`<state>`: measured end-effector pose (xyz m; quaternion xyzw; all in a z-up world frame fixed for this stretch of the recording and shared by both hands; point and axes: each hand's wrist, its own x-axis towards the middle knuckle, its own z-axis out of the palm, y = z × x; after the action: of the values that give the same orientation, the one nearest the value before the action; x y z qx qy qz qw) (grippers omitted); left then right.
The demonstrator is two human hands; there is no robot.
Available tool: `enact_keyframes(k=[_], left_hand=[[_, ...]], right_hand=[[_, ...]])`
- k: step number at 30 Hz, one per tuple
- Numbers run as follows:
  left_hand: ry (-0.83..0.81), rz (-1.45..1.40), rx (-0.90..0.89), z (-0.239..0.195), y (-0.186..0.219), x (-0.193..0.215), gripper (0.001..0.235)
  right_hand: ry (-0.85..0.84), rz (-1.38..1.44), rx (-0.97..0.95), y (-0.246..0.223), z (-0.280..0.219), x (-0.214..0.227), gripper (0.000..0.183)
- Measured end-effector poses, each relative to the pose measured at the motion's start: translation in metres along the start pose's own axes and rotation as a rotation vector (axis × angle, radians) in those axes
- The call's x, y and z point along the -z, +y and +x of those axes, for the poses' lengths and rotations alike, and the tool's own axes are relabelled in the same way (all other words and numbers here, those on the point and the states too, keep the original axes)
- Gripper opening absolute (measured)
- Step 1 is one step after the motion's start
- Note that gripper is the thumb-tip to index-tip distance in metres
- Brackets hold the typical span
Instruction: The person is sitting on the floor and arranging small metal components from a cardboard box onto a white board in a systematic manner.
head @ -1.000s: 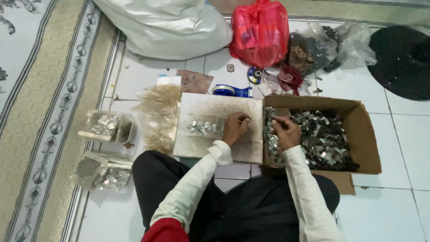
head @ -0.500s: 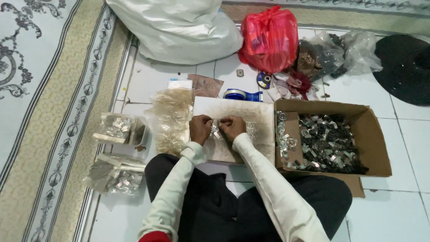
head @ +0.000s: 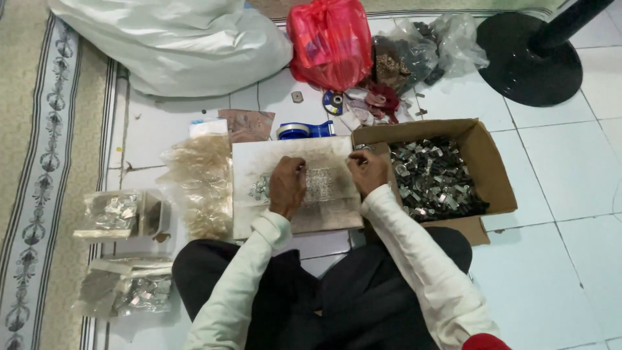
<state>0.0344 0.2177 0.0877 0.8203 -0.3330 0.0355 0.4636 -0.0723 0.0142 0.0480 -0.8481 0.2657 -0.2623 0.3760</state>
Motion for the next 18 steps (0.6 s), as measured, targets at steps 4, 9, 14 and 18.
enact_keyframes(k=[4,9,14,18], left_hand=[[-0.225,0.076,-0.047,0.011,0.048,-0.064,0.013],[-0.557,0.363,-0.263,0.022,0.043,-0.192,0.014],[-0.633,0.7,-0.314,0.027,0.021,-0.268,0.01],[-0.637,1.036,-0.283,0.024,0.014,-0.3,0.028]], right_hand=[[-0.09,-0.162,-0.048,0.12,0.024,0.036,0.02],[-0.273,-0.293,-0.507,0.15,0.017,0.046,0.036],[-0.425,-0.788,-0.287,0.184,0.018,0.012,0.039],[-0.421,-0.778,-0.313,0.152,0.015,0.027,0.026]])
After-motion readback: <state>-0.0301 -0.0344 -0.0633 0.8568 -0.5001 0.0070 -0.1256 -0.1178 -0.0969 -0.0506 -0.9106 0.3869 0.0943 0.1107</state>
